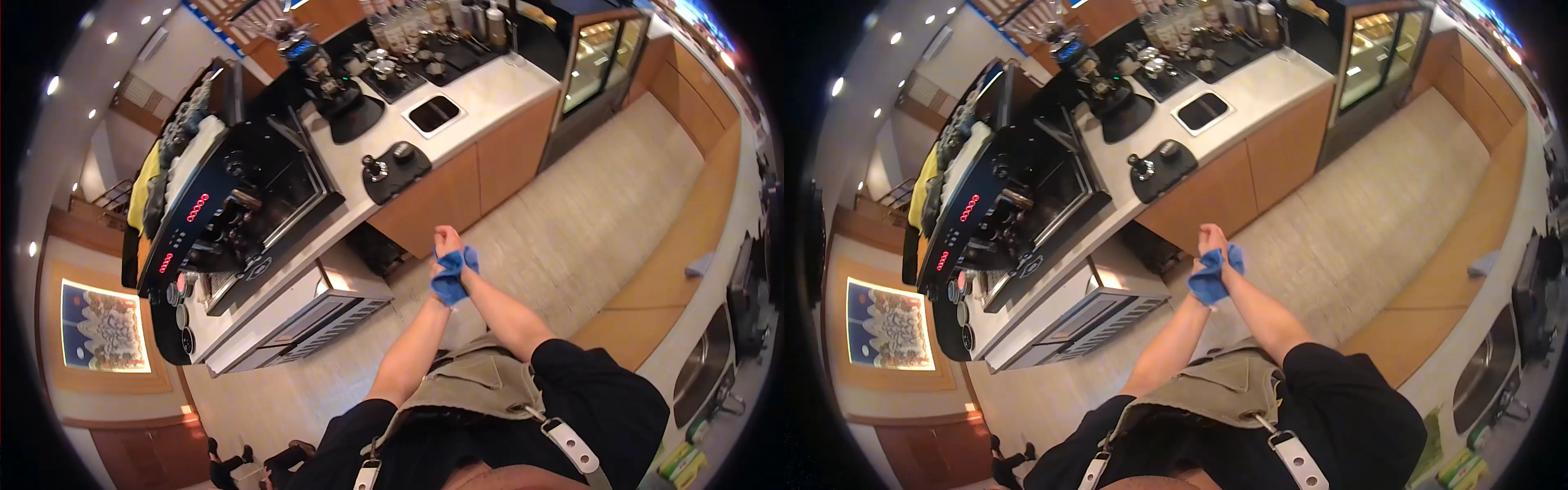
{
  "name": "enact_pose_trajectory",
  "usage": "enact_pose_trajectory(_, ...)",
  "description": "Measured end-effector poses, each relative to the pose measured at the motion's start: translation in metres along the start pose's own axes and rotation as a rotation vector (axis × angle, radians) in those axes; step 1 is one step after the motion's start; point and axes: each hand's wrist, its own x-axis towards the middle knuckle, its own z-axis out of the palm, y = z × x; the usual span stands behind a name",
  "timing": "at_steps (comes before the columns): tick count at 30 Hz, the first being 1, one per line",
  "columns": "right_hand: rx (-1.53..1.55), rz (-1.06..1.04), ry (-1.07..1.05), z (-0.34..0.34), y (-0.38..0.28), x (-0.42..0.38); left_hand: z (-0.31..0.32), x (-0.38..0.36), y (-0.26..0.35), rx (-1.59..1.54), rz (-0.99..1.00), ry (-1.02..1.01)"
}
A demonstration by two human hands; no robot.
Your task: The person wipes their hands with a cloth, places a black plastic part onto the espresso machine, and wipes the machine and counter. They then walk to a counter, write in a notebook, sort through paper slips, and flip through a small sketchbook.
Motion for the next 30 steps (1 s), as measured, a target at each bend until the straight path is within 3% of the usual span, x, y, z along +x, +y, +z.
enact_pose_trajectory(1, 0.047, 0.053, -0.03, -0.01, 0.004, -0.003, 0.027, -0.025, -0.011, 0.233, -0.027, 0.026)
enact_pose_trajectory(2, 0.127, 0.097, -0.11, 0.001, 0.056, 0.02, 0.051, -0.039, -0.02, 0.371, -0.049, 0.027)
enact_pose_trajectory(4, 0.332, 0.209, -0.233, -0.045, -0.008, 0.026, 0.085, -0.047, -0.041, 0.52, -0.066, 0.018)
enact_pose_trajectory(7, 0.245, -0.059, -0.191, -0.08, -0.025, 0.046, 0.116, -0.038, -0.075, 0.586, 0.012, -0.06)
enact_pose_trajectory(9, 0.189, -0.238, -0.189, -0.094, -0.035, 0.056, 0.121, -0.011, -0.105, 0.608, 0.282, -0.346)
enact_pose_trajectory(12, 0.004, -0.255, -0.297, -0.124, -0.069, 0.057, 0.111, 0.016, -0.086, 0.859, 0.303, -0.552)
enact_pose_trajectory(14, -0.016, -0.168, -0.34, -0.135, -0.099, 0.055, 0.122, 0.013, -0.08, 0.997, 0.358, -0.471)
enact_pose_trajectory(18, -0.251, -0.225, -0.482, -0.132, -0.135, 0.046, 0.166, 0.0, -0.064, 1.307, 0.52, -0.297)
enact_pose_trajectory(20, 0.158, -0.275, -0.602, -0.128, -0.14, 0.028, 0.193, -0.002, -0.048, 1.513, 0.664, -0.269)
enact_pose_trajectory(23, 0.38, -0.257, -0.848, -0.155, -0.173, -0.001, 0.23, -0.013, -0.029, 1.892, 0.929, -0.273)
enact_pose_trajectory(26, 0.021, -0.351, -1.121, -0.179, -0.145, 0.002, 0.233, -0.037, -0.051, 2.3, 1.078, -0.568)
enact_pose_trajectory(29, -0.641, -0.456, -1.118, -0.139, -0.045, 0.052, 0.171, -0.051, -0.107, 2.634, 0.892, -1.032)
enact_pose_trajectory(30, -0.701, -0.668, -0.991, -0.129, -0.017, 0.059, 0.149, -0.053, -0.121, 2.634, 0.847, -1.092)
